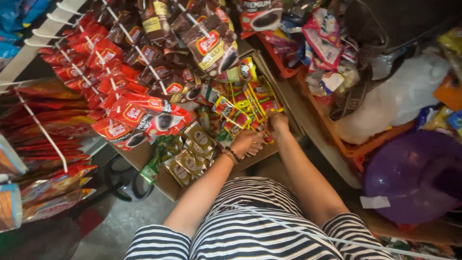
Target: The person is restocking grocery shelves with various packaged goods including coconut milk, seasoning pouches, and coffee packets.
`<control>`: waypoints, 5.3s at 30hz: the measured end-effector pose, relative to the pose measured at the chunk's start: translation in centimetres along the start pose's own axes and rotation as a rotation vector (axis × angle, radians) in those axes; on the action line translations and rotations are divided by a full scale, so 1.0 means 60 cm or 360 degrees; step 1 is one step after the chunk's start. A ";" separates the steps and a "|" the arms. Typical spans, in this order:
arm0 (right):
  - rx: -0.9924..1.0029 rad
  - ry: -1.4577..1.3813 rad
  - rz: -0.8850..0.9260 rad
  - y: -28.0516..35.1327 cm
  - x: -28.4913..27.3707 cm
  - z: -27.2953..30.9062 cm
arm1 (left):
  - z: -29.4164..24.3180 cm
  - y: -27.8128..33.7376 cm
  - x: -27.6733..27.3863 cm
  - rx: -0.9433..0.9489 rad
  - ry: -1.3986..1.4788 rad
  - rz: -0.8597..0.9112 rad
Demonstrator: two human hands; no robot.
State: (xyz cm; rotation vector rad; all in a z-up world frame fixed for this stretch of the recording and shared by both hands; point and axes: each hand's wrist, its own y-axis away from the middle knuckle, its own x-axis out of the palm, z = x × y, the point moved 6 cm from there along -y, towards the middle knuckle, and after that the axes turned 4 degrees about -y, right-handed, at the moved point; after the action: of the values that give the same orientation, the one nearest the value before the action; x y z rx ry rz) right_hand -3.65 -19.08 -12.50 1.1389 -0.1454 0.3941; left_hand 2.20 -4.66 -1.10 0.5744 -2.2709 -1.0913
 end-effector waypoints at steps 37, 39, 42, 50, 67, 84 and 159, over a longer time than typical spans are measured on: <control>0.0108 -0.0049 0.0369 0.233 -0.024 -0.023 | -0.161 0.097 0.025 0.0950 0.0474 -0.0233; -0.0062 -0.0039 0.0397 0.228 -0.017 -0.003 | -0.190 0.117 0.026 0.1037 0.0431 -0.0275; -0.0202 -0.0006 0.0511 0.296 0.036 0.055 | -0.246 0.164 0.041 0.1265 0.0261 -0.0361; -0.0453 0.0084 0.0595 0.361 0.060 0.133 | -0.357 0.290 0.093 0.1464 -0.0094 -0.0354; -0.1020 -0.0169 0.1182 0.578 0.313 0.324 | -0.569 0.577 0.096 0.1986 -0.0197 -0.0476; -0.1326 0.0202 0.1783 0.799 0.632 0.366 | -0.666 0.942 -0.004 0.2683 -0.0413 -0.1253; -0.1144 0.0454 0.1621 0.732 0.775 0.314 | -0.677 0.969 -0.057 0.2119 -0.2118 -0.2939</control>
State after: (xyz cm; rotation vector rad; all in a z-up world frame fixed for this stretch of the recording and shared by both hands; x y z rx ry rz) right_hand 24.30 -9.65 47.32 0.2105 -0.5706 1.2787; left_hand 22.69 7.91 65.68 3.8808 -2.7539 0.1425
